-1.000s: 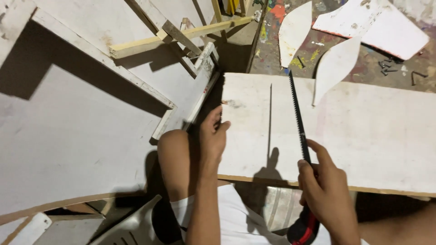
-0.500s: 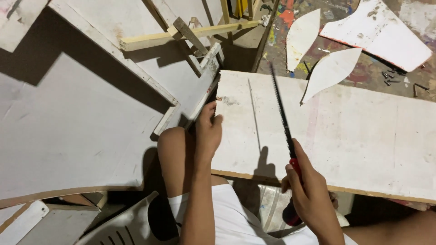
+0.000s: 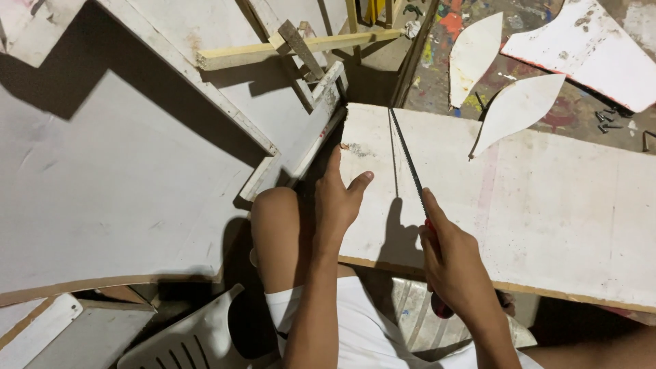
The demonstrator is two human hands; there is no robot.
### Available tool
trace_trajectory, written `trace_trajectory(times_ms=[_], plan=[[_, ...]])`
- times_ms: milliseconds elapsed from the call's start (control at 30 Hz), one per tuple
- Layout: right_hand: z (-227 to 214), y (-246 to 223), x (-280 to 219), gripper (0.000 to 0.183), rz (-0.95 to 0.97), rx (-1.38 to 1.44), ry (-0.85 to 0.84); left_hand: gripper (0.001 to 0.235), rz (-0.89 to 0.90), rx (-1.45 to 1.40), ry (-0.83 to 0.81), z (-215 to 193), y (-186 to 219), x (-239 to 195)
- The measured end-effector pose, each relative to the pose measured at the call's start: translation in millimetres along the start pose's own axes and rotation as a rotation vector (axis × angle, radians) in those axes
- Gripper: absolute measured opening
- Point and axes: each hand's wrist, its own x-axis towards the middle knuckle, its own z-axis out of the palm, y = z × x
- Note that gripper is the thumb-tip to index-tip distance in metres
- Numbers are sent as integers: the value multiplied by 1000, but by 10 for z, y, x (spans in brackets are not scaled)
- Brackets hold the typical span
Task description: Cutting a thin white board using a hand saw while sitting on a low chair.
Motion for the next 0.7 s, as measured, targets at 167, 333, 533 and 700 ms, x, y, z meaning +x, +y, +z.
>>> trace_trajectory(times_ms=[167, 333, 533, 700], plan=[[-105, -227, 26, 63, 35, 51, -14, 79, 15, -46, 5, 18, -24, -1], [-107, -176, 126, 62, 40, -41, -18, 76, -27, -88, -10, -10, 11, 7], [-183, -227, 149, 62, 73, -75, -40, 75, -23, -122, -18, 4, -10, 18], [-218, -218, 164, 61, 42, -94, -44, 74, -57, -187, -23, 3, -14, 24]])
